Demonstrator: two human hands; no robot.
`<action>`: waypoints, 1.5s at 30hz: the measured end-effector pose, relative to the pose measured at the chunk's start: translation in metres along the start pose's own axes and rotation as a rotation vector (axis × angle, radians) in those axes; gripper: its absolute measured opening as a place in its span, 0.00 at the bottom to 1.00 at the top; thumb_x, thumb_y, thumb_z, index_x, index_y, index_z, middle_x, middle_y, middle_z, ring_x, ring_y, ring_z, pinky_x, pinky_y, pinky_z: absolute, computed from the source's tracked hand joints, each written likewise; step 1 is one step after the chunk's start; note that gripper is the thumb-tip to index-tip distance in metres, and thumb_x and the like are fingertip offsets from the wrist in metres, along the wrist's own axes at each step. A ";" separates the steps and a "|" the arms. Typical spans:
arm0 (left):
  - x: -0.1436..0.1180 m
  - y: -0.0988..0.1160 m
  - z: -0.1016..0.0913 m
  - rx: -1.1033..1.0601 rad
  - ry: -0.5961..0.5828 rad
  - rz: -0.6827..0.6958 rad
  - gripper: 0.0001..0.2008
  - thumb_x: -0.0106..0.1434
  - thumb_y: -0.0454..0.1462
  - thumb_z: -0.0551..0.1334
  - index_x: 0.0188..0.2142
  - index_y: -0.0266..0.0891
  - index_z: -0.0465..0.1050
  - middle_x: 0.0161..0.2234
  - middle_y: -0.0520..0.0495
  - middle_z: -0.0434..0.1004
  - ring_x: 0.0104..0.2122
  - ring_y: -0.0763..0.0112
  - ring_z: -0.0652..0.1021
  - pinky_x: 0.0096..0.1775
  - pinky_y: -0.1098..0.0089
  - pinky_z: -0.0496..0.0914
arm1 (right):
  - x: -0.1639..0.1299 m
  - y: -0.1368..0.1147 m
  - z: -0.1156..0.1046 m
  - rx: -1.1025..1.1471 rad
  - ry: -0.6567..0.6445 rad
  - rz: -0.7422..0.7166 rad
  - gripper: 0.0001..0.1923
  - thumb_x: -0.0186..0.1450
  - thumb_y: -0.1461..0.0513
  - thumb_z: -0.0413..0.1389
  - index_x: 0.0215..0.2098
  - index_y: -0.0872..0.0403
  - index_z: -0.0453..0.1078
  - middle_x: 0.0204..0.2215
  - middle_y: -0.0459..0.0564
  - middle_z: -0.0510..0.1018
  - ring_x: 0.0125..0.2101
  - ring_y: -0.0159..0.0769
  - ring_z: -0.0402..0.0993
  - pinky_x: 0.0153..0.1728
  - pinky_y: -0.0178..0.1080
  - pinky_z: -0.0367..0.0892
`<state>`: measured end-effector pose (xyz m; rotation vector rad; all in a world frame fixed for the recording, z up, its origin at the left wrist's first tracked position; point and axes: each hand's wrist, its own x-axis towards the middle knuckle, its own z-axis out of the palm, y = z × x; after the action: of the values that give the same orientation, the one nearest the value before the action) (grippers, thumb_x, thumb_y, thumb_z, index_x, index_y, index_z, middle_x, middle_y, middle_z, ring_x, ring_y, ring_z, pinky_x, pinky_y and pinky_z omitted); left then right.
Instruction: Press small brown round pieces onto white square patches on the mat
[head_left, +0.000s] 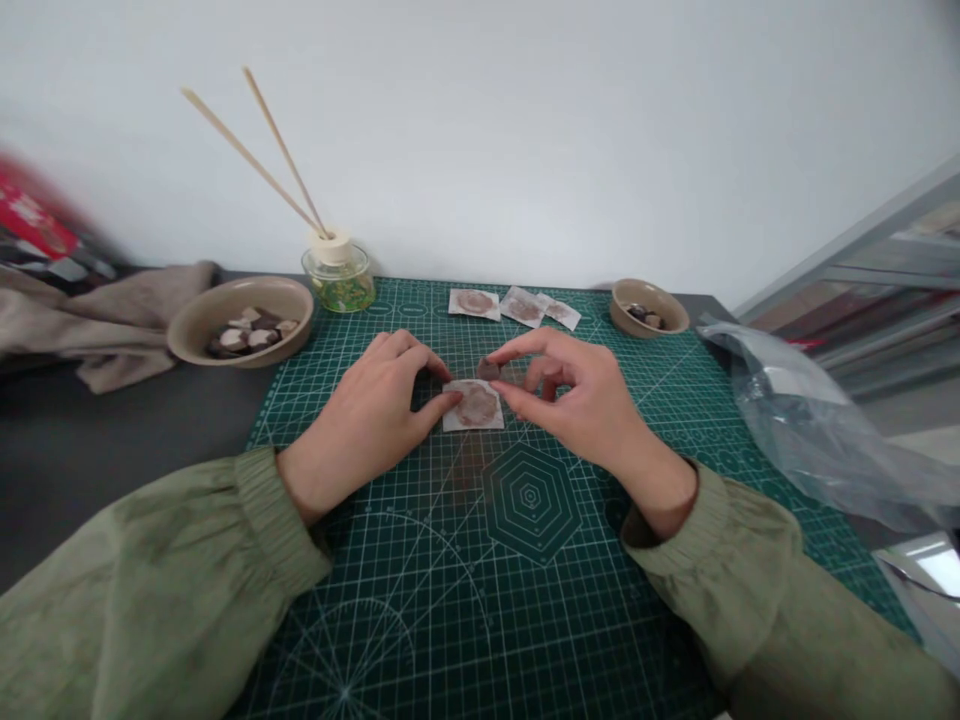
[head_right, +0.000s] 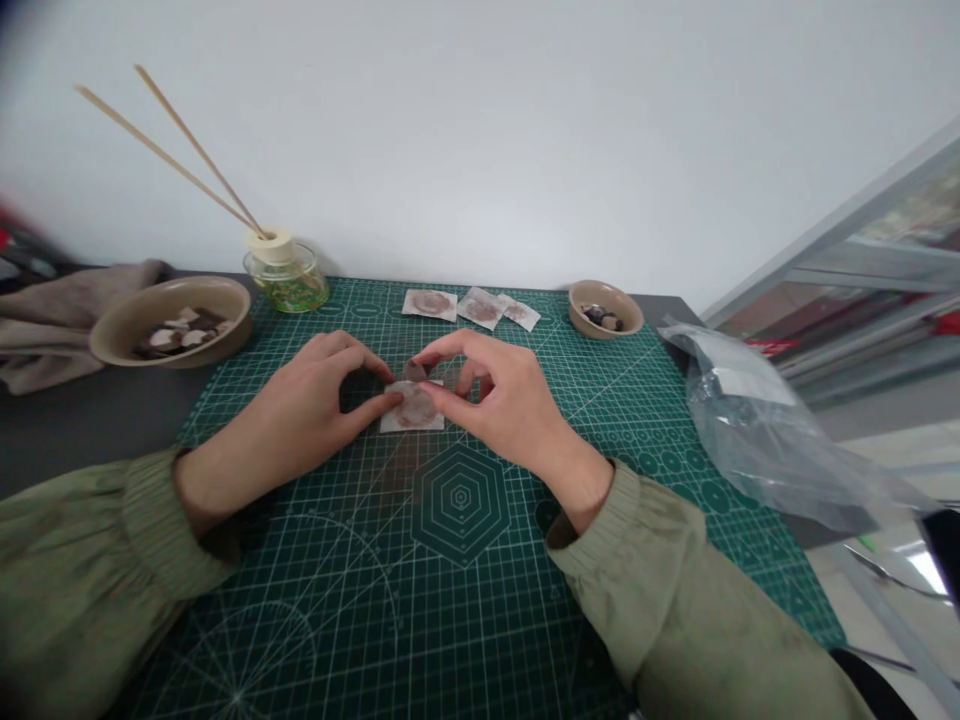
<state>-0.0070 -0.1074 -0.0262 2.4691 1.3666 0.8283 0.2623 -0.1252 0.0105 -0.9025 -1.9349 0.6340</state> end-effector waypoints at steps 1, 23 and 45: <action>0.001 -0.001 0.000 -0.008 0.001 -0.004 0.11 0.76 0.48 0.74 0.45 0.44 0.85 0.45 0.43 0.84 0.50 0.50 0.83 0.54 0.51 0.82 | 0.000 0.000 0.000 0.008 0.005 0.004 0.07 0.73 0.64 0.74 0.49 0.50 0.87 0.46 0.44 0.95 0.22 0.26 0.78 0.26 0.37 0.72; -0.002 0.006 -0.028 -0.203 -0.008 0.079 0.18 0.79 0.52 0.72 0.58 0.47 0.87 0.56 0.40 0.90 0.55 0.51 0.87 0.59 0.51 0.84 | 0.000 0.006 -0.005 0.060 0.047 0.139 0.12 0.72 0.55 0.76 0.50 0.51 0.85 0.42 0.49 0.92 0.25 0.31 0.76 0.27 0.39 0.69; -0.018 0.016 -0.021 0.031 -0.129 0.230 0.21 0.85 0.50 0.59 0.61 0.43 0.86 0.59 0.37 0.88 0.60 0.45 0.86 0.63 0.45 0.84 | -0.002 0.013 0.008 -0.252 -0.284 -0.041 0.09 0.77 0.57 0.70 0.52 0.52 0.86 0.49 0.52 0.88 0.36 0.38 0.76 0.40 0.43 0.69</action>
<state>-0.0146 -0.1331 -0.0091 2.6872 1.0762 0.6817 0.2604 -0.1191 -0.0038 -0.9646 -2.3211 0.5238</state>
